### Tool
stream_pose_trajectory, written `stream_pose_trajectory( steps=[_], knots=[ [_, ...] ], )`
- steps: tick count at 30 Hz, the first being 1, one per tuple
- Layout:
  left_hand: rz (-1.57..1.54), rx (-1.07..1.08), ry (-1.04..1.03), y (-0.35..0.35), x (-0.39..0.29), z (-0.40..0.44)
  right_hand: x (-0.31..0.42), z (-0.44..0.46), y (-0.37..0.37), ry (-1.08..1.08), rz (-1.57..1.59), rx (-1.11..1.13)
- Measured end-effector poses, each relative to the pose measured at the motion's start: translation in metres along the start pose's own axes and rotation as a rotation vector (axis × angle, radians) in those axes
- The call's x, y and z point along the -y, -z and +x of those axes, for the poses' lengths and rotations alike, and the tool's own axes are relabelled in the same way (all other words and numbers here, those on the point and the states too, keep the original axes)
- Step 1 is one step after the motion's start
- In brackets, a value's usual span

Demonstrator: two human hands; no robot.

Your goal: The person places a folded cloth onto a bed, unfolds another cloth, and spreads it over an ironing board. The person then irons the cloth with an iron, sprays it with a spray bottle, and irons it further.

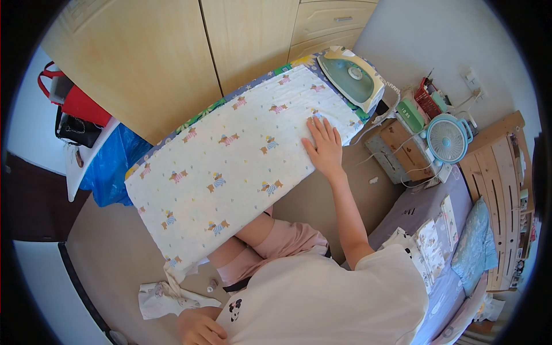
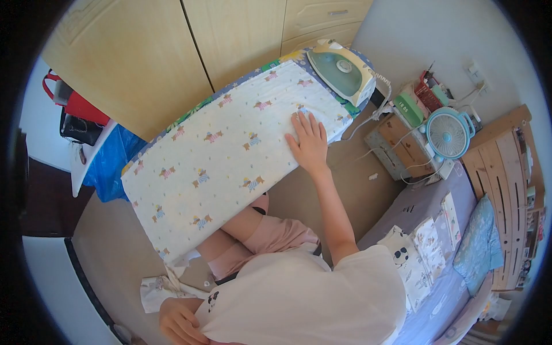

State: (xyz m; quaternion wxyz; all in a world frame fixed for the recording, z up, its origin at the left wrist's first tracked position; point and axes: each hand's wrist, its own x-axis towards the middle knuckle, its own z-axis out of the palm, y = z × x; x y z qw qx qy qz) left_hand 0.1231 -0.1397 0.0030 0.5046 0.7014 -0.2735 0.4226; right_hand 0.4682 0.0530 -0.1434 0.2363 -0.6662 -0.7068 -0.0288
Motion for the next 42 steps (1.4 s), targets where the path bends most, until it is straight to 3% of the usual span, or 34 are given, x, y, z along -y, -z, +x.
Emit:
stream_pose_trajectory(
  steps=[11,16,21,23,25,27,29,31,33,35,40,42],
  knots=[
    [0.031,0.009,-0.004,-0.001,-0.002,0.005,0.0,0.001,0.0,-0.007,-0.02,0.007],
    [0.092,-0.033,0.003,-0.005,-0.005,0.007,-0.006,0.007,0.009,0.018,0.142,0.028],
    [0.072,-0.163,0.072,0.013,0.002,0.021,-0.049,0.094,0.081,0.055,0.091,-0.178],
    [0.228,-0.181,0.242,0.023,0.003,-0.007,-0.068,0.135,0.1,0.055,-0.1,-0.227],
    [0.475,-1.201,0.698,-0.011,0.016,0.017,-0.083,0.165,0.106,0.08,-0.235,-0.271],
    [0.604,-0.37,0.88,0.072,0.026,-0.007,-0.09,0.185,0.106,-0.179,-0.462,0.111],
    [0.777,-0.382,1.053,0.095,0.047,-0.019,-0.096,0.2,0.103,-0.196,-0.495,0.119],
    [0.969,-0.334,1.098,0.117,0.065,-0.041,-0.109,0.216,0.097,-0.215,-0.53,0.123],
    [1.152,-0.278,1.143,0.132,0.073,-0.056,-0.128,0.227,0.091,-0.245,-0.305,0.296],
    [1.472,-0.155,1.331,0.142,0.076,-0.066,-0.139,0.234,0.093,-0.239,-0.231,0.32],
    [1.509,-0.194,1.472,0.155,0.079,-0.09,-0.135,0.245,0.102,-0.221,-0.001,0.266],
    [1.503,-0.206,1.513,0.155,0.082,-0.096,-0.125,0.25,0.112,-0.3,0.238,0.331]
  ],
)
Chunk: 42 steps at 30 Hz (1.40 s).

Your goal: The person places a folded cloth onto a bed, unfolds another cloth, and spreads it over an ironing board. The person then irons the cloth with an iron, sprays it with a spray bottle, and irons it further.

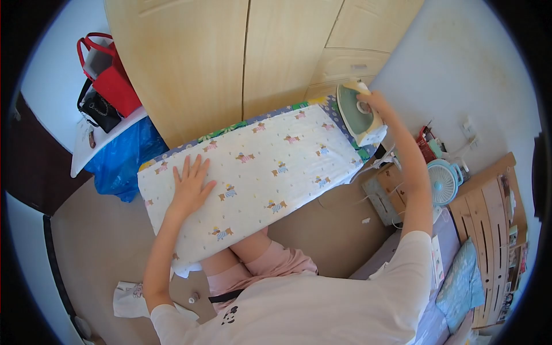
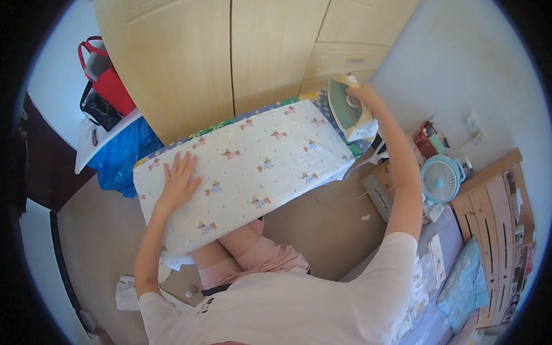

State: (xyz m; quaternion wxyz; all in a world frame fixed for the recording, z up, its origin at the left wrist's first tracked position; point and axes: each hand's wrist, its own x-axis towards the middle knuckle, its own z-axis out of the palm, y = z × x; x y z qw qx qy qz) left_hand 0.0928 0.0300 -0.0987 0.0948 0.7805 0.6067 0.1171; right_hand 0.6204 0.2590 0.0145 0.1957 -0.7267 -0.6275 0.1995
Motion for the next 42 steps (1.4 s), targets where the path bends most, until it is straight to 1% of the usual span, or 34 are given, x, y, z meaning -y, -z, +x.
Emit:
stream_pose_trajectory(
  steps=[1,3,5,7,9,10,14,16,18,20,24,26,28,29,30,31,32,34,35,37,38,40,42],
  knots=[
    [0.047,-0.029,0.003,-0.004,0.001,0.0,0.006,-0.007,0.004,-0.011,-0.001,-0.001],
    [0.086,-0.055,-0.002,-0.011,0.003,0.001,0.039,-0.032,0.009,0.008,0.197,0.045],
    [0.156,-0.101,-0.022,-0.016,0.006,0.002,0.054,-0.045,-0.001,0.02,0.156,0.054],
    [0.153,-0.117,-0.035,-0.018,0.008,0.001,0.065,-0.056,-0.015,0.034,0.115,0.072],
    [0.153,-0.132,-0.041,-0.02,0.009,0.001,0.073,-0.063,-0.03,0.102,0.059,0.14],
    [0.166,-0.156,-0.052,-0.021,0.01,0.001,0.076,-0.064,-0.036,0.083,0.044,0.163],
    [0.19,-0.199,-0.075,-0.022,0.01,-0.001,0.065,-0.06,-0.07,0.093,0.045,0.238],
    [0.209,-0.178,-0.048,-0.019,0.008,0.0,0.06,-0.063,-0.085,0.141,-0.033,0.115],
    [0.219,-0.139,-0.031,-0.019,0.007,0.002,0.065,-0.066,-0.082,0.126,-0.046,0.137],
    [0.238,-0.147,-0.015,-0.019,0.008,0.002,0.066,-0.072,-0.08,0.091,-0.056,0.168],
    [0.246,-0.125,-0.012,-0.01,0.003,0.005,0.061,-0.063,-0.086,0.117,-0.125,0.107],
    [0.151,0.059,0.129,-0.002,0.0,0.013,0.06,-0.063,-0.086,0.138,-0.166,0.078],
    [0.153,0.041,0.143,0.0,-0.007,0.034,0.066,-0.067,-0.085,0.15,-0.255,0.034],
    [0.152,0.025,0.154,0.001,-0.01,0.043,0.062,-0.064,-0.088,0.153,-0.247,0.038],
    [0.161,0.026,0.156,-0.002,-0.014,0.051,0.056,-0.061,-0.091,0.203,-0.251,-0.015],
    [0.18,-0.077,0.073,-0.011,-0.017,0.059,0.051,-0.057,-0.095,0.251,-0.255,-0.07],
    [0.197,-0.181,-0.013,-0.019,-0.017,0.064,0.055,-0.059,-0.094,0.248,-0.246,-0.074],
    [0.247,-0.199,-0.032,-0.04,-0.01,0.068,0.064,-0.065,-0.085,0.064,-0.172,0.108],
    [0.287,-0.219,-0.042,-0.043,-0.012,0.069,0.064,-0.06,-0.082,0.061,-0.174,0.104],
    [0.262,-0.204,-0.028,-0.044,-0.009,0.067,0.061,-0.05,-0.078,-0.126,0.11,0.443],
    [0.243,-0.186,-0.011,-0.042,-0.008,0.067,0.06,-0.05,-0.079,-0.133,0.112,0.441],
    [0.239,-0.195,-0.021,-0.042,-0.007,0.067,0.059,-0.051,-0.085,-0.03,0.093,0.321],
    [0.233,-0.214,-0.018,-0.039,-0.008,0.067,0.065,-0.057,-0.085,-0.04,0.072,0.285]
  ],
)
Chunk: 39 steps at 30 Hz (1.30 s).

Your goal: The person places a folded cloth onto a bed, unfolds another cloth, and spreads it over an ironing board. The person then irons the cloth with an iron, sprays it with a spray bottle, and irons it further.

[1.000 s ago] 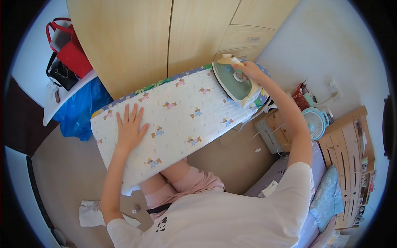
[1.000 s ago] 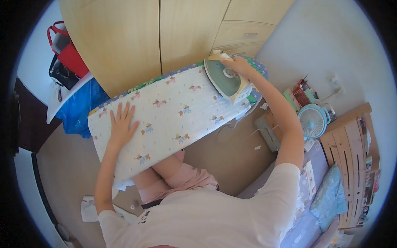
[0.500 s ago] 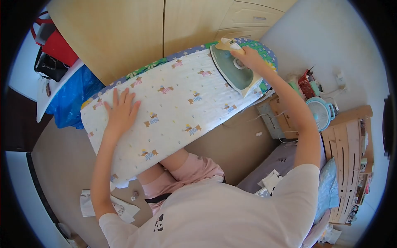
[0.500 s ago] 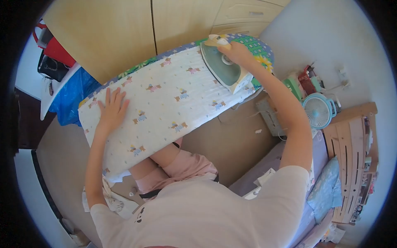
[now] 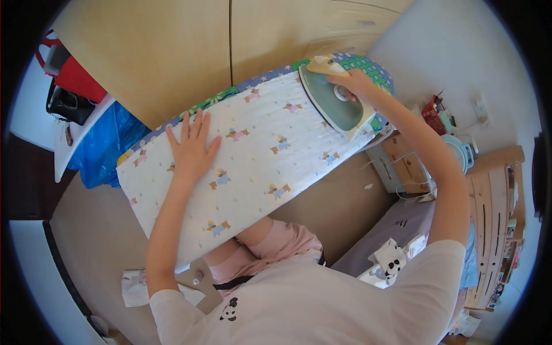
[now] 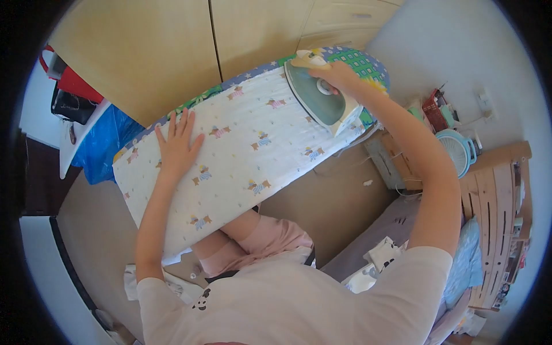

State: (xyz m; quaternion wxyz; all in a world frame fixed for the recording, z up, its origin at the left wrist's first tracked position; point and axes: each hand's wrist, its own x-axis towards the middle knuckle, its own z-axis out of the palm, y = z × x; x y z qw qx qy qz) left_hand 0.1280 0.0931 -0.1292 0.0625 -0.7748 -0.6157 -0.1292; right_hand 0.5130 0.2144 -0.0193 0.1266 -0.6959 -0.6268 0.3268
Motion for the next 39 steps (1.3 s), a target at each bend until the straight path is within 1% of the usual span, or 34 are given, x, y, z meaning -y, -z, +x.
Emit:
stream_pose_trajectory(
  steps=[1,3,5,7,11,30,39],
  knots=[
    [0.01,0.018,0.007,0.002,-0.002,0.0,0.003,-0.003,0.0,-0.016,-0.015,-0.041],
    [0.021,0.041,0.011,0.004,-0.003,0.0,0.006,-0.007,-0.001,-0.024,0.006,-0.052],
    [0.005,0.016,0.004,0.003,-0.002,0.0,0.008,-0.01,-0.002,-0.034,0.03,-0.064],
    [-0.001,0.026,0.004,0.005,-0.003,0.0,0.009,-0.012,-0.003,-0.032,0.126,-0.062],
    [-0.013,0.012,0.003,0.006,-0.003,-0.001,0.01,-0.012,-0.003,-0.034,0.077,-0.064],
    [-0.012,-0.014,0.004,0.005,-0.003,-0.002,0.009,-0.012,-0.001,-0.04,0.082,-0.059],
    [-0.008,0.035,0.023,0.008,-0.005,-0.001,0.01,-0.014,-0.001,-0.04,0.068,-0.066]
  ],
)
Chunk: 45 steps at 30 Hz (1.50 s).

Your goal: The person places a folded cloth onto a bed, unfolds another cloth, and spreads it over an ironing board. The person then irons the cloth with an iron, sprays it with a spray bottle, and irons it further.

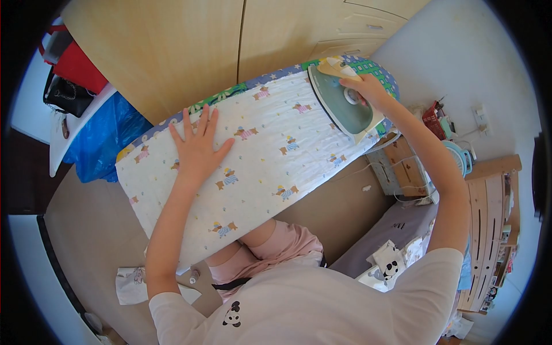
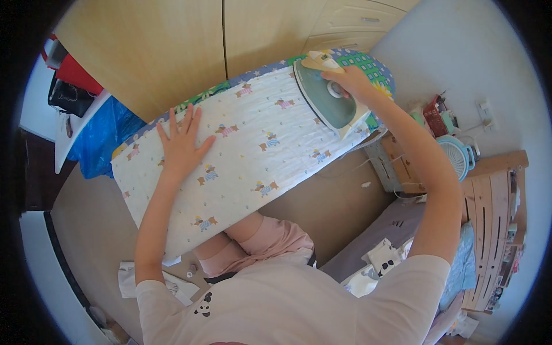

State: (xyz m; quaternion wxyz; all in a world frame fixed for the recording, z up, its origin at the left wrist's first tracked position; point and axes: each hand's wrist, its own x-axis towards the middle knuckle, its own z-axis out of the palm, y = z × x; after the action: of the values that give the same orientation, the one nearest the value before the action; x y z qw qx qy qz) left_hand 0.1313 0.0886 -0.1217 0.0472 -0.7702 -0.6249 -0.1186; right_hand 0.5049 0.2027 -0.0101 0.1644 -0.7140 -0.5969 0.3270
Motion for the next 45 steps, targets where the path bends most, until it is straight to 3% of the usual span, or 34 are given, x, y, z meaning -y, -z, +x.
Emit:
stream_pose_trajectory(
  steps=[45],
  knots=[
    [0.008,0.034,0.014,0.0014,-0.0003,0.001,-0.0005,0.0018,-0.002,0.0,0.004,-0.018]
  ],
)
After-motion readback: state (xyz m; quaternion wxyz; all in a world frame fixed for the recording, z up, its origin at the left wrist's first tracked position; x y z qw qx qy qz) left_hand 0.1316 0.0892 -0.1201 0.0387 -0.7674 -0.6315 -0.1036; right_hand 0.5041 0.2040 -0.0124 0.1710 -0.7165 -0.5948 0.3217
